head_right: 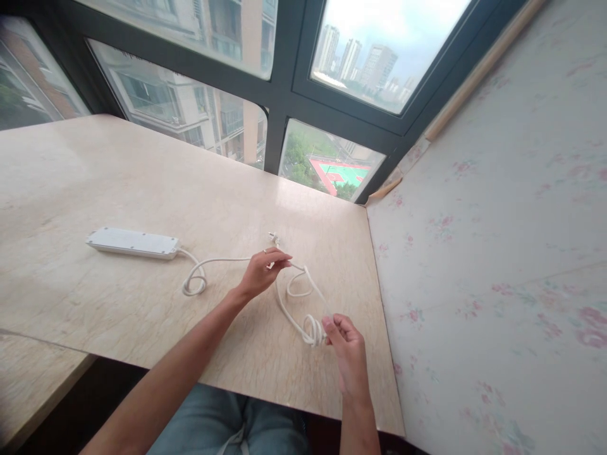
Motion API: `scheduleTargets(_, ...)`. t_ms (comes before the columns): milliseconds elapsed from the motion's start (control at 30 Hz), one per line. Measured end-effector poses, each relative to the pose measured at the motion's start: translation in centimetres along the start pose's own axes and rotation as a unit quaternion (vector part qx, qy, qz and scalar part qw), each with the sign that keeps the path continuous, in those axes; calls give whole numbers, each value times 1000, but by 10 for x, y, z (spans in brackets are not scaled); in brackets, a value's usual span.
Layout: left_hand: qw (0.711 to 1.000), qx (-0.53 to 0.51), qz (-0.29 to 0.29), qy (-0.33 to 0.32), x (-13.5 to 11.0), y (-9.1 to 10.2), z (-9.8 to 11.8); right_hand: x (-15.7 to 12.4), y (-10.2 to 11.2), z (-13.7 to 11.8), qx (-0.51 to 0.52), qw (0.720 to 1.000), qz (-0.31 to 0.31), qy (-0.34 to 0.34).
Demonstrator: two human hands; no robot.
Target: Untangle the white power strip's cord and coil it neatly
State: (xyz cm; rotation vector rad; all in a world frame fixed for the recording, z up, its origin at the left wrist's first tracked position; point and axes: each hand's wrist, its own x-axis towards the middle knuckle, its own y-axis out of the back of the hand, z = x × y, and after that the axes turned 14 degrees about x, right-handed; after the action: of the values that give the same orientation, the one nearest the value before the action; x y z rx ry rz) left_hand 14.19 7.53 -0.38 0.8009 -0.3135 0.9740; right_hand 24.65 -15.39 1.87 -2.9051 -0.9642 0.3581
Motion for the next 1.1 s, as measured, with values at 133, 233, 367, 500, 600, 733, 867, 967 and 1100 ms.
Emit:
scheduleTargets(133,999,27,27,6,1,1,-7,7,20,-10,34,999,5,-8)
scheduleTargets(233,997,43,64,24,2,4,-12,10,32,-20,21,999,-16,-45)
scheduleTargets(367,989,77,111,67,5,11,-20,17,40,-33,-26,996,-68,-58)
scheduleTargets(500,978,101,149,104,7,17,-30,32,44,-47,-57,991,-103,-63)
scheduleTargets(600,965,111,192,140,9,25,-42,49,54,-62,-81,993,-71,-40)
scheduleTargets(733,926,91,260,260,13,39,-61,67,74,-87,-57,998,19,-2)
scheduleTargets(867,896,43,312,313,16,48,-71,77,85,-101,74,995,60,18)
scheduleTargets(967,883,51,335,325,17,51,-71,85,87,-98,209,975,73,9)
scheduleTargets(1100,861,92,368,338,16,58,-73,96,84,-86,320,944,68,-30)
